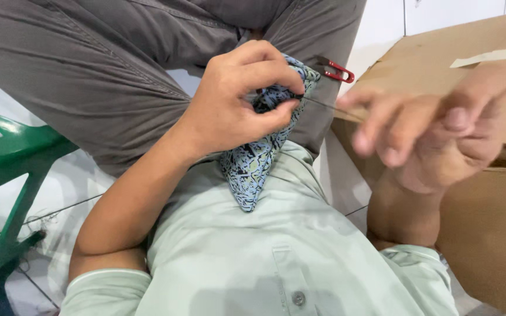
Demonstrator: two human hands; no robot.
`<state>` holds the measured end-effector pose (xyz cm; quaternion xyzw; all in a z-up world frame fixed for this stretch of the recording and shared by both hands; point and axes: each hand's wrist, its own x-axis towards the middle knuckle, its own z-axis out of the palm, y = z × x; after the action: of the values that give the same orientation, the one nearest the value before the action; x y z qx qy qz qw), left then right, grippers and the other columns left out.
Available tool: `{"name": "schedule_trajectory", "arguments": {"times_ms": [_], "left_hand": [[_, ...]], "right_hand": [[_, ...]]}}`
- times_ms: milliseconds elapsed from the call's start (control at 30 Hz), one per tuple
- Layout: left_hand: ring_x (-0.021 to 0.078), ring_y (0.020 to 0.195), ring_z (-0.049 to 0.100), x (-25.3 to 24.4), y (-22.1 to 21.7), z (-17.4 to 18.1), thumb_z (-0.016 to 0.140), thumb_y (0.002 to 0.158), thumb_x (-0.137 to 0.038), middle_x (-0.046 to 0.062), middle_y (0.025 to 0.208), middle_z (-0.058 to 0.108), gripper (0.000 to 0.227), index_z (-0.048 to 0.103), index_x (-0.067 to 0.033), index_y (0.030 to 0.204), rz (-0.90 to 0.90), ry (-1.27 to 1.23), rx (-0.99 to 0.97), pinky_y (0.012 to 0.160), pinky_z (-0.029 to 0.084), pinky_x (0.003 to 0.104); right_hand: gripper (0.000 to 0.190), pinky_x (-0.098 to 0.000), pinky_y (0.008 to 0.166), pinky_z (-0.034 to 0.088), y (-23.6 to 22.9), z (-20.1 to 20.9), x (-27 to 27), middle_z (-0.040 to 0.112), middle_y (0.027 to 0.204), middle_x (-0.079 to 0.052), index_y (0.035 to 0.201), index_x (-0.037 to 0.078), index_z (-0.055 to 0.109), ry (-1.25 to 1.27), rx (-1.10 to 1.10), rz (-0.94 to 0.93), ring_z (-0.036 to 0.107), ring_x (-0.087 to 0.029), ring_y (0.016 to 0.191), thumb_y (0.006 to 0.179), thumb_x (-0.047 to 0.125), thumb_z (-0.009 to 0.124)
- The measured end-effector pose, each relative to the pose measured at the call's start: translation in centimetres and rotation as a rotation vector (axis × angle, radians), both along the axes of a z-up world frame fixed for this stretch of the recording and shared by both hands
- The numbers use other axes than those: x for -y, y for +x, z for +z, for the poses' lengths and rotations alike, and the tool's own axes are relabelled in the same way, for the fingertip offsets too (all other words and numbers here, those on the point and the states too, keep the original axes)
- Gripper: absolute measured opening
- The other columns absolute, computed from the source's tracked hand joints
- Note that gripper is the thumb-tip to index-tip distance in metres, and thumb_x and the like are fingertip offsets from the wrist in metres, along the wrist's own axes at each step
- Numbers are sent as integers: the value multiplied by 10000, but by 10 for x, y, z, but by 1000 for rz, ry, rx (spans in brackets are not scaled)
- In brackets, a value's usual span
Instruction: The person sits on the floor and sews a button onto the opening of a small patterned fabric pouch using a needle and thread. They repeatedly insert the needle, pull the thread through, and adjust the pouch to secure the button.
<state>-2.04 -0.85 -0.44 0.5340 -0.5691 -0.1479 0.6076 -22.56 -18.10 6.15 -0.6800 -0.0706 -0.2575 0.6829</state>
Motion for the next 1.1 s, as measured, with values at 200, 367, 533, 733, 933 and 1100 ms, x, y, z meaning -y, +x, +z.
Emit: {"name": "schedule_trajectory", "arguments": {"times_ms": [200,367,533,733,933,1100], "left_hand": [[190,904,642,-8,3,4,817,871,-39,36,978,648,189,704,-73,1018,16,-3,13,795,531,293],[195,866,606,-8,-2,9,826,859,-49,34,950,621,205,707,-91,1019,43,-23,79,759,510,304],[192,863,594,-16,3,16,845,868,-43,40,915,607,226,718,-96,1046,52,3,106,754,497,302],[201,885,607,-27,14,31,823,884,-16,47,964,635,248,696,-79,1087,20,7,94,780,503,305],[219,976,659,-35,26,42,773,893,19,69,1075,690,285,665,-45,1148,-75,22,125,860,546,315],[218,989,663,-34,24,48,783,914,8,71,1077,683,280,664,-54,1160,-100,11,144,843,560,307]], "right_hand": [[397,-232,399,221,-106,-12,28,284,594,56,832,119,444,80,-101,-273,178,-69,461,1179,239,293],[328,-220,425,233,-135,2,24,309,641,42,868,90,440,-194,-233,-312,212,-61,501,1131,222,297],[284,-234,516,295,-134,8,10,419,733,-10,951,44,496,-106,-350,-359,294,-75,567,1141,194,347],[288,-252,633,386,-132,3,9,571,860,-75,1060,-13,575,-87,-531,-371,418,-101,662,1182,177,396],[175,-286,801,615,-82,13,-18,694,1157,-156,1143,-1,613,-231,-437,-428,720,-188,888,1169,118,487],[36,-262,742,603,-35,37,-64,724,1005,-189,1139,-79,637,-633,-569,-532,737,-216,792,1107,-72,619]]}}
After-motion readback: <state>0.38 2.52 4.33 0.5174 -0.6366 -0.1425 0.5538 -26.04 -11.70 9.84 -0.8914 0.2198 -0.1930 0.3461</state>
